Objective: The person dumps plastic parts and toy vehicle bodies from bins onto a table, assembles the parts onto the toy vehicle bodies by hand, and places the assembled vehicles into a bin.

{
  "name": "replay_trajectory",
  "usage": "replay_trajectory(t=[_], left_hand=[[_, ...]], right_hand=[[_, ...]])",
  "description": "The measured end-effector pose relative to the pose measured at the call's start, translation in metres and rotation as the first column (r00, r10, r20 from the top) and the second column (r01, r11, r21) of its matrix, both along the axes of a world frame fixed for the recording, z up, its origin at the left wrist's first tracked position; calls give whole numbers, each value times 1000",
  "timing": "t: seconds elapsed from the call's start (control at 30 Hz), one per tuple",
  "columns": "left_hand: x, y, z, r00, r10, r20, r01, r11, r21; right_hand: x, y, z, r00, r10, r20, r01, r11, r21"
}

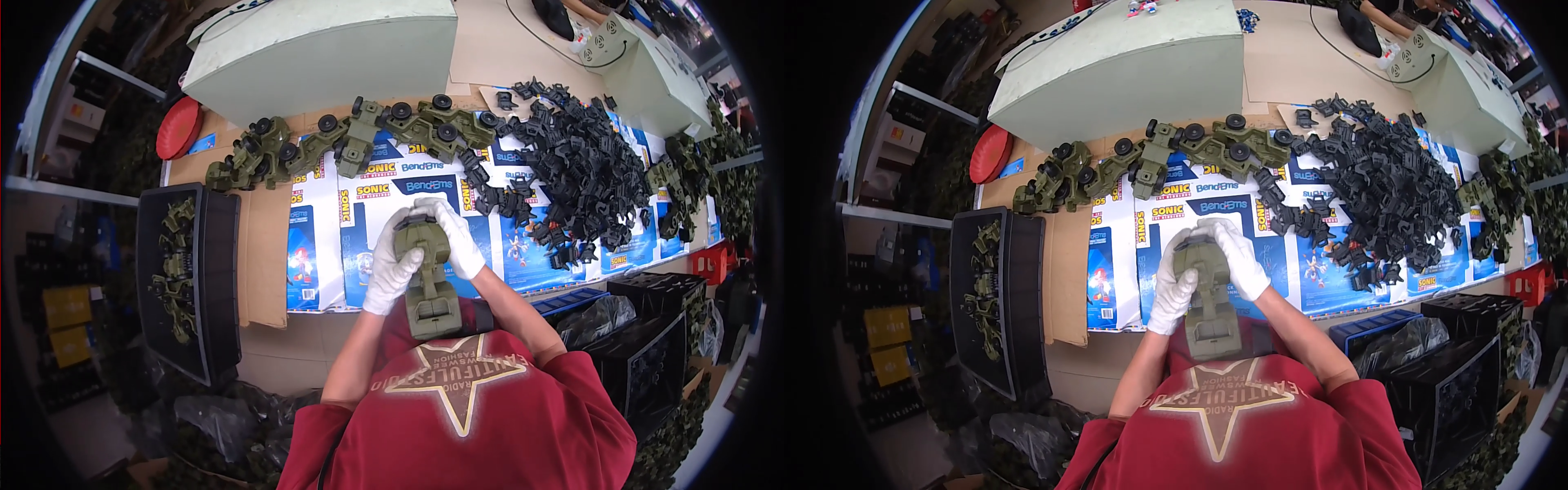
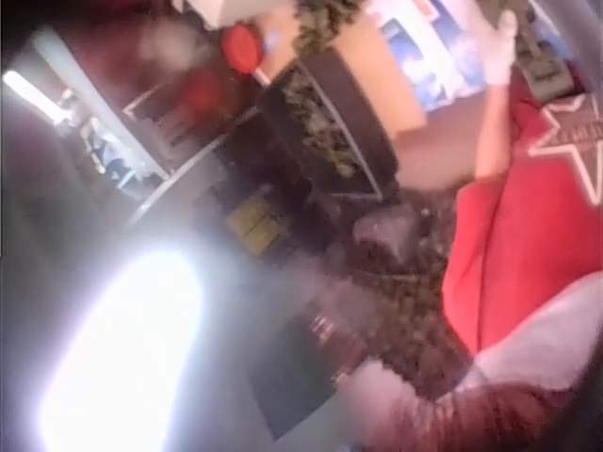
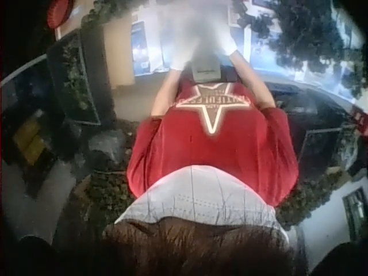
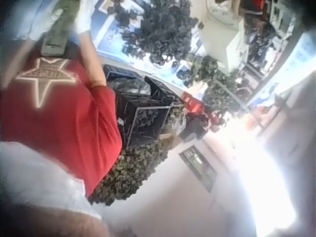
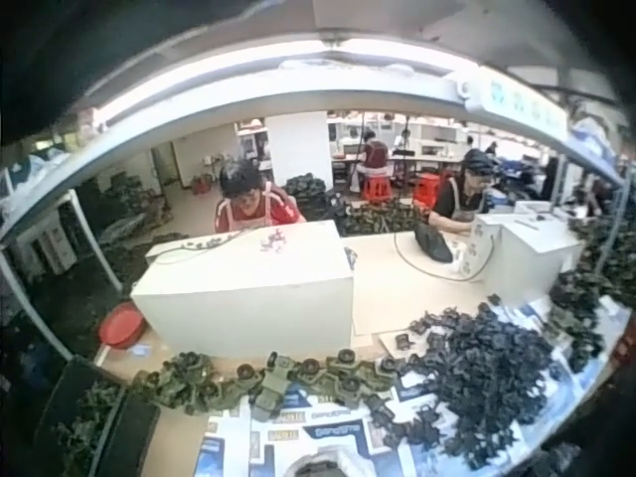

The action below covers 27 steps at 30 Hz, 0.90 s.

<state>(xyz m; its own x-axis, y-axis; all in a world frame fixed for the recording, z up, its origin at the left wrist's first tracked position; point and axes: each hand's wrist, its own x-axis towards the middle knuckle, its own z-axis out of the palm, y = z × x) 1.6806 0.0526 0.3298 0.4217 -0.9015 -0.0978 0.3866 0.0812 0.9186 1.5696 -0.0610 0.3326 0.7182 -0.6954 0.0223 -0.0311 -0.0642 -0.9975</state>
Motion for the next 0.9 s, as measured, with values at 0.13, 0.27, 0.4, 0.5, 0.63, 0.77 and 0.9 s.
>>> replay_trajectory(t=[0.13, 0.27, 0.4, 0.5, 0.63, 0.77, 0.9], left_hand=[[-1, 3, 3, 975, 105, 196, -95, 994, -57], [4, 6, -2, 874, 153, 462, -158, 987, -27], [7, 10, -3, 844, 258, 471, -287, 958, -11], [32, 11, -21, 902, 268, 339, -343, 921, 184], [133, 55, 22, 617, 721, 315, -785, 588, 194], [255, 138, 94, 31, 913, 408, -997, -4, 83], [296, 190, 108, -52, 725, 686, -926, -293, 239]], right_hand=[[-4, 24, 13, 1000, 1, 1, -1, 999, -50], [11, 27, 10, 991, -134, -10, 133, 988, -73], [18, 28, -10, 988, -90, -129, 84, 995, -51], [26, 16, -33, 960, -113, -258, 84, 989, -120], [-26, -35, -86, 917, -194, -347, 137, 974, -182], [-70, -54, -86, 840, -228, -493, 339, 929, 146], [-91, -47, -93, 848, -237, -475, 338, 931, 140]])
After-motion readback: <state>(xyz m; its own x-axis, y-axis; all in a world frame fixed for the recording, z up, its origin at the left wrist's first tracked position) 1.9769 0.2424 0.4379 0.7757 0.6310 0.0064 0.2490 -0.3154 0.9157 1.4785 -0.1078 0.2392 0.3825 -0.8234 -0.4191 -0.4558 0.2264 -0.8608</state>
